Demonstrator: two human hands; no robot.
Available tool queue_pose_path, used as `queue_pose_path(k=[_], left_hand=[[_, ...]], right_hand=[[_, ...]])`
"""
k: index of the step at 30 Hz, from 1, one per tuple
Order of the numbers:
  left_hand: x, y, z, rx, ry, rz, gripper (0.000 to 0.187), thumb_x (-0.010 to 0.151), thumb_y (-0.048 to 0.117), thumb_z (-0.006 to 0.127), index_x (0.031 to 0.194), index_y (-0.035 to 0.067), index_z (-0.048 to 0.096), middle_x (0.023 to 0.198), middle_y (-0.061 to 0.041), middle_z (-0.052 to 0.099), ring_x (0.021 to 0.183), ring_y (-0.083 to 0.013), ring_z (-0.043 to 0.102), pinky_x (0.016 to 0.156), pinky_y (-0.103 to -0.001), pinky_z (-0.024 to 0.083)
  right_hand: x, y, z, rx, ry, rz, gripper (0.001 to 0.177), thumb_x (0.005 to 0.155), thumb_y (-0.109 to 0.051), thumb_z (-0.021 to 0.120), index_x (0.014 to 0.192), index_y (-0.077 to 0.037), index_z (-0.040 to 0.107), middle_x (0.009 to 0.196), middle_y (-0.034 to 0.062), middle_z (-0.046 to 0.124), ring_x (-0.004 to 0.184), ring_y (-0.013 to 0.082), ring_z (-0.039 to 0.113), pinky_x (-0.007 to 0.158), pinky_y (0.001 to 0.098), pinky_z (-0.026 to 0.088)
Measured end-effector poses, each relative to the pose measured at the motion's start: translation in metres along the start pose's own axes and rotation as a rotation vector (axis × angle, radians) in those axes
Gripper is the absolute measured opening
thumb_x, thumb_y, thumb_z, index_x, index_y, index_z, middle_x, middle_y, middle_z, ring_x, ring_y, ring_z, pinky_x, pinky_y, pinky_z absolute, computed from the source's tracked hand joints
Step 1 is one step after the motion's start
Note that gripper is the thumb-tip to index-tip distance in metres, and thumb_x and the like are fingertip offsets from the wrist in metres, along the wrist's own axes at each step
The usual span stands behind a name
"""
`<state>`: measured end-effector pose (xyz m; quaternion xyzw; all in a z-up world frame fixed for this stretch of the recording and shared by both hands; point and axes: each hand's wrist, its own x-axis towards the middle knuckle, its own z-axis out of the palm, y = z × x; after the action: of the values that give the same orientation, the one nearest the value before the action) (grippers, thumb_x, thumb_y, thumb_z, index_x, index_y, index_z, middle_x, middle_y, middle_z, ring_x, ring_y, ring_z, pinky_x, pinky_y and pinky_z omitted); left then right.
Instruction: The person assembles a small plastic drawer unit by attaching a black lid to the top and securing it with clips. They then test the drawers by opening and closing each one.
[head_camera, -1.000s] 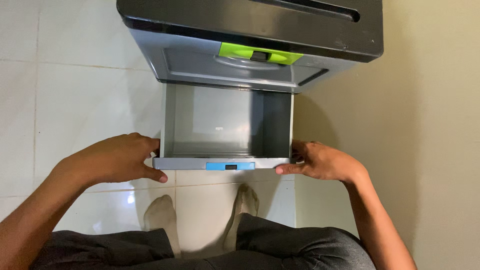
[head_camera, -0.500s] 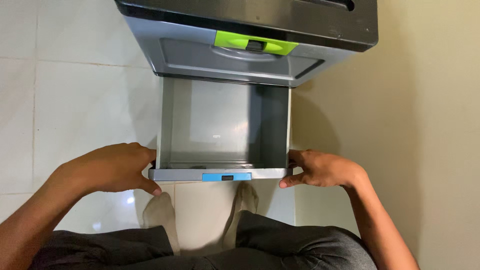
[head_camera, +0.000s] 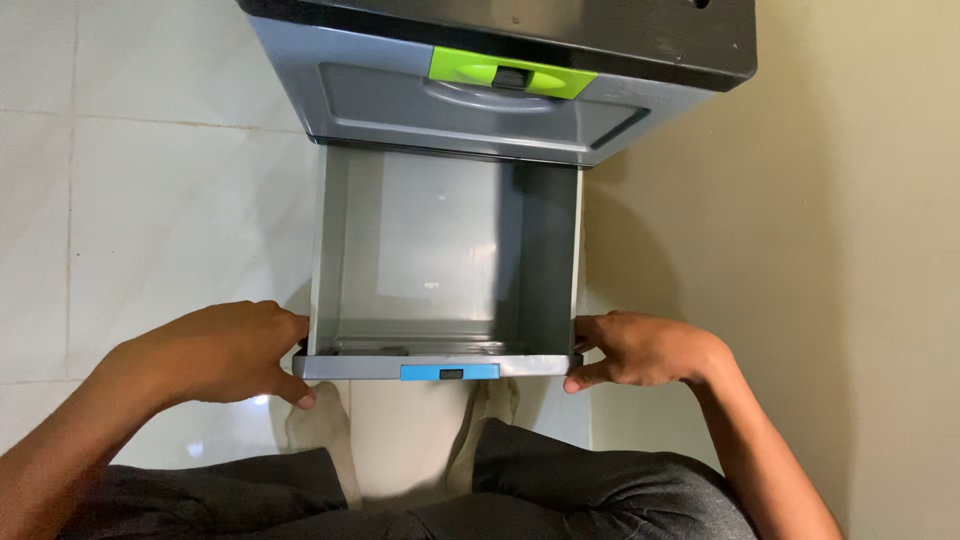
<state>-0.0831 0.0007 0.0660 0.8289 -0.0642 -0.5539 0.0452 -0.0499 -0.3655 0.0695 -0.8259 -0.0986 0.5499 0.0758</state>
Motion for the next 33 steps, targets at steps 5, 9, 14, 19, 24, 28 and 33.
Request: queue_pose_path(k=[5,9,14,19,24,28,33], left_hand=[[0.001,-0.003,0.001,-0.018,0.033,0.082,0.055,0.078,0.047,0.083,0.120,0.015,0.069,0.096,-0.007,0.075,0.095,-0.0225,0.073,0.091,-0.041,0.056],[-0.001,-0.004,-0.004,-0.021,0.043,0.026,0.047,0.082,0.044,0.078,0.116,0.012,0.068,0.090,-0.009,0.075,0.091,-0.0229,0.073,0.089,-0.040,0.058],[-0.002,-0.001,-0.014,-0.070,0.137,0.061,0.035,0.090,0.039,0.073,0.115,0.015,0.069,0.088,-0.010,0.075,0.086,-0.0240,0.073,0.086,-0.040,0.057],[0.006,-0.005,-0.024,-0.056,0.237,0.058,0.035,0.087,0.040,0.071,0.110,0.014,0.070,0.094,-0.008,0.076,0.089,-0.0226,0.074,0.085,-0.039,0.059],[0.017,-0.019,-0.035,-0.074,0.331,0.023,0.037,0.090,0.046,0.073,0.109,0.014,0.070,0.097,-0.008,0.078,0.093,-0.0241,0.076,0.086,-0.040,0.060],[0.028,-0.026,-0.042,-0.106,0.422,0.064,0.040,0.088,0.047,0.073,0.112,0.016,0.071,0.103,-0.008,0.078,0.099,-0.0247,0.075,0.087,-0.040,0.060],[0.041,-0.034,-0.050,-0.137,0.549,0.089,0.045,0.088,0.051,0.072,0.112,0.013,0.072,0.103,-0.013,0.078,0.098,-0.0276,0.076,0.085,-0.041,0.061]], right_hand=[[-0.001,-0.001,0.002,-0.013,0.057,0.011,0.071,0.072,-0.049,0.086,0.131,-0.015,0.066,0.124,0.0037,0.074,0.120,0.0261,0.066,0.100,0.0393,0.053],[0.003,0.003,0.005,-0.023,0.146,-0.010,0.077,0.072,-0.049,0.087,0.133,-0.010,0.060,0.122,0.0081,0.073,0.120,0.0274,0.065,0.101,0.0411,0.051],[0.012,0.007,0.001,-0.072,0.287,0.016,0.071,0.079,-0.049,0.081,0.133,-0.009,0.058,0.116,0.0101,0.074,0.108,0.0306,0.070,0.093,0.0426,0.055],[0.017,0.006,-0.008,-0.155,0.398,0.034,0.059,0.084,-0.051,0.075,0.120,-0.006,0.062,0.101,0.0142,0.077,0.094,0.0345,0.074,0.085,0.0446,0.058],[0.024,0.005,-0.020,-0.177,0.553,-0.072,0.056,0.081,-0.050,0.075,0.116,-0.007,0.066,0.098,0.0151,0.077,0.090,0.0361,0.073,0.080,0.0461,0.057],[0.026,0.002,-0.029,-0.119,0.626,-0.099,0.052,0.080,-0.049,0.075,0.114,-0.009,0.070,0.103,0.0122,0.076,0.082,0.0353,0.073,0.076,0.0459,0.056],[0.032,-0.001,-0.040,-0.127,0.699,-0.050,0.046,0.086,-0.051,0.071,0.107,-0.010,0.071,0.096,0.0134,0.077,0.084,0.0339,0.072,0.076,0.0454,0.056]])
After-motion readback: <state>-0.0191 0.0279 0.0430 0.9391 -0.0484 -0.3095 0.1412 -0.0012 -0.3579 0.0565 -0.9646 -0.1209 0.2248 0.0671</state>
